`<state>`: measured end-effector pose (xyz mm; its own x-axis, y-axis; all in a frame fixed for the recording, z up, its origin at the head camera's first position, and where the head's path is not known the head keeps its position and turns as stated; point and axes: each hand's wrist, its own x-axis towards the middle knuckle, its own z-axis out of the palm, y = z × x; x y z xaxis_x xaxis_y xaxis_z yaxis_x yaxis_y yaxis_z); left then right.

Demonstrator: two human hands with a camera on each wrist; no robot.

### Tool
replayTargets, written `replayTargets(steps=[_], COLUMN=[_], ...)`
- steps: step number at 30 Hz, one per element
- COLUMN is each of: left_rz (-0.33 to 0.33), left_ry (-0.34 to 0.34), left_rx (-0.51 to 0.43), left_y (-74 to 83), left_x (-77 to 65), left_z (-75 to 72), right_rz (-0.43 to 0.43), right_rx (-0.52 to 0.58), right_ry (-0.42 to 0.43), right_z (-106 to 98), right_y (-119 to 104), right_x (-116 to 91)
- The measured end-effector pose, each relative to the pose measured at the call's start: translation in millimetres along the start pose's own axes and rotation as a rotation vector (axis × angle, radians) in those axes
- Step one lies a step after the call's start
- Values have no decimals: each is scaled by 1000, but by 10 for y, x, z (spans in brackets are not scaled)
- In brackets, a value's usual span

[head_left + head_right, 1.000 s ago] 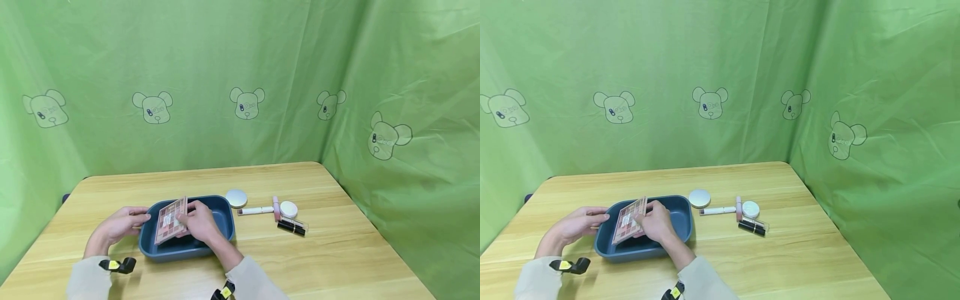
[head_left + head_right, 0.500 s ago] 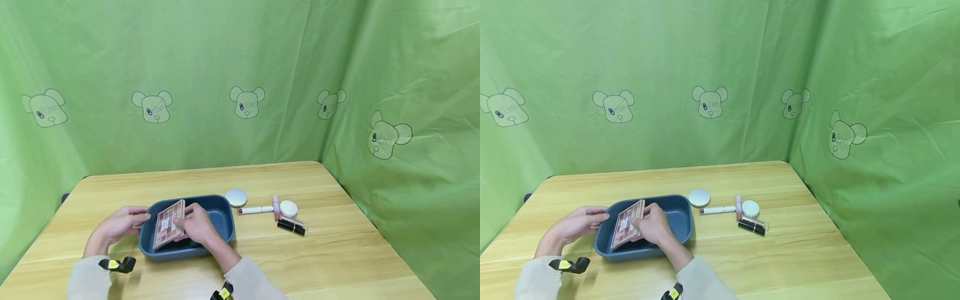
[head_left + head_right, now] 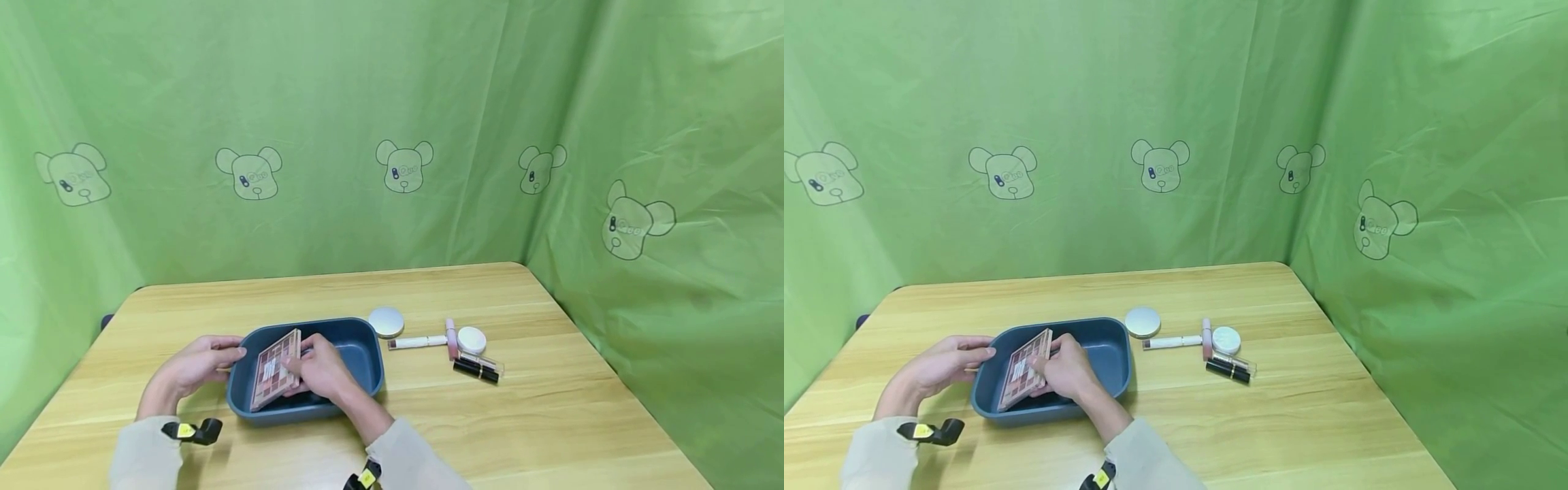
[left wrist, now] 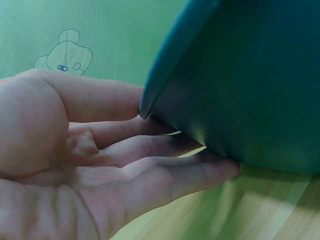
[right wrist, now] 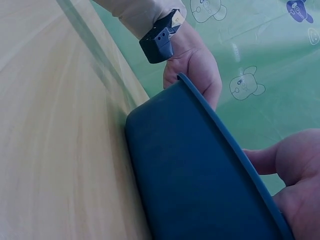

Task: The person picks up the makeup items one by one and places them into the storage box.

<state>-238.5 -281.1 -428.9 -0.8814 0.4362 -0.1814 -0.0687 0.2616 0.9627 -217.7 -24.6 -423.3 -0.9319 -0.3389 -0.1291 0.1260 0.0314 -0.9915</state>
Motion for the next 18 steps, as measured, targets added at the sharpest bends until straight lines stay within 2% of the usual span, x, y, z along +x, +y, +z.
replayTargets(steps=[12,18], left_rz=[-11,-16], left_ry=[15,15], left_rx=[7,-6], left_y=[23,24], left_x=[-13,0], left_z=[14,13], right_rz=[44,38], right_rx=[-68,-199], right_ry=[9,48], right_z=[-14,-44], right_y=[5,-10], right_x=[0,6])
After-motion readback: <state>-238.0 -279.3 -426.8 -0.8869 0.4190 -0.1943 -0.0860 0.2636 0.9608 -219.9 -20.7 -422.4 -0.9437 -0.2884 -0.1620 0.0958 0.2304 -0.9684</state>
